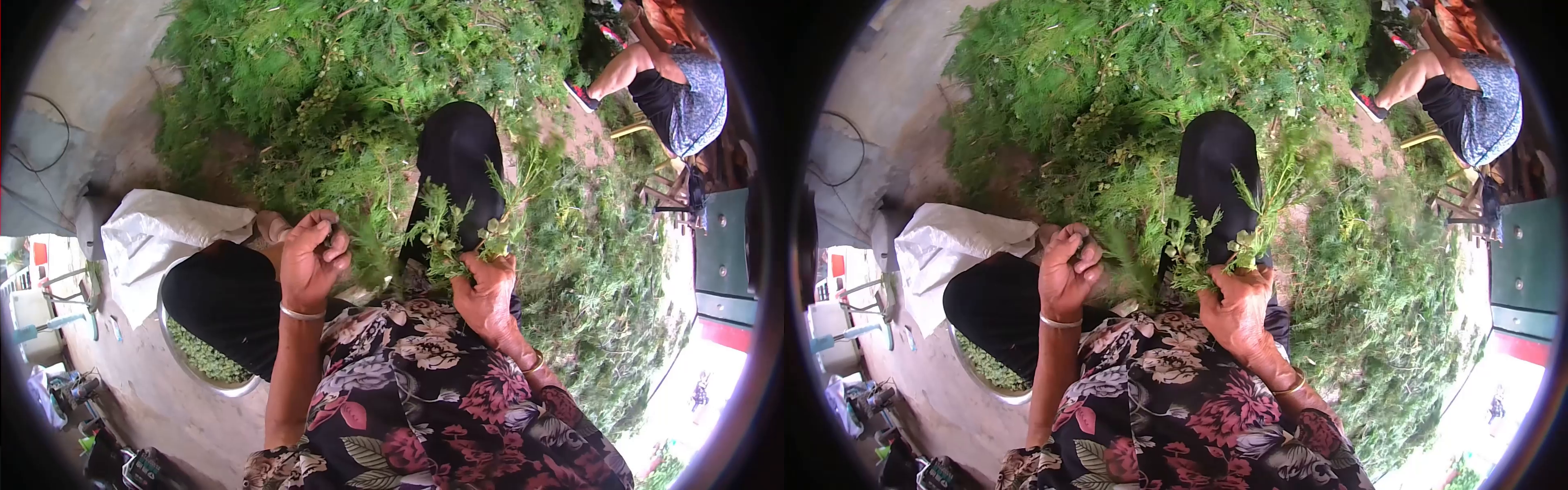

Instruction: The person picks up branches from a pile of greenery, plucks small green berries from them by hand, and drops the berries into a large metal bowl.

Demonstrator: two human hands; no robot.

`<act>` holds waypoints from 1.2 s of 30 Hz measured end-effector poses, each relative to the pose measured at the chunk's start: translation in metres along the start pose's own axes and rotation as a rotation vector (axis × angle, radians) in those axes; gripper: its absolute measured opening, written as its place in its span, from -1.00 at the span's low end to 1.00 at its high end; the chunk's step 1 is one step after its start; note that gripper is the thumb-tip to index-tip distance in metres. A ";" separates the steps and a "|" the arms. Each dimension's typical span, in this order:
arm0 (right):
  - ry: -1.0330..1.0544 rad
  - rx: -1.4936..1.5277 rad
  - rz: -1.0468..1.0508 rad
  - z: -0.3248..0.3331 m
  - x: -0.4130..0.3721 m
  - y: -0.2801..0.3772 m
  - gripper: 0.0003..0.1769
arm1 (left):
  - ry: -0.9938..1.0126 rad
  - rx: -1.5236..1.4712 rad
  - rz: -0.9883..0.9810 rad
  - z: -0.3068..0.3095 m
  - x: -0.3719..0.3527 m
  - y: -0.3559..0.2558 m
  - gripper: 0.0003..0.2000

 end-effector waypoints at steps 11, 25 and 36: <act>-0.061 -0.018 0.010 -0.001 0.002 0.002 -0.75 | 0.113 0.460 -0.118 -0.089 -0.014 0.005 -0.89; -0.024 -0.011 0.029 -0.001 0.002 0.003 -0.78 | -0.027 1.028 -0.055 -0.091 0.010 0.041 -0.81; -0.011 -0.016 0.042 0.001 -0.003 -0.003 -0.83 | -0.188 0.250 0.010 -0.055 0.013 0.022 -0.89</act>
Point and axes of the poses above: each hand's wrist, its own x-axis towards the middle knuckle, its own z-axis out of the back of the hand, y = z × x, the point moved 7 cm from there along x, towards the middle knuckle, and after that the axes turned 1 degree about z, right-handed, at the moved point
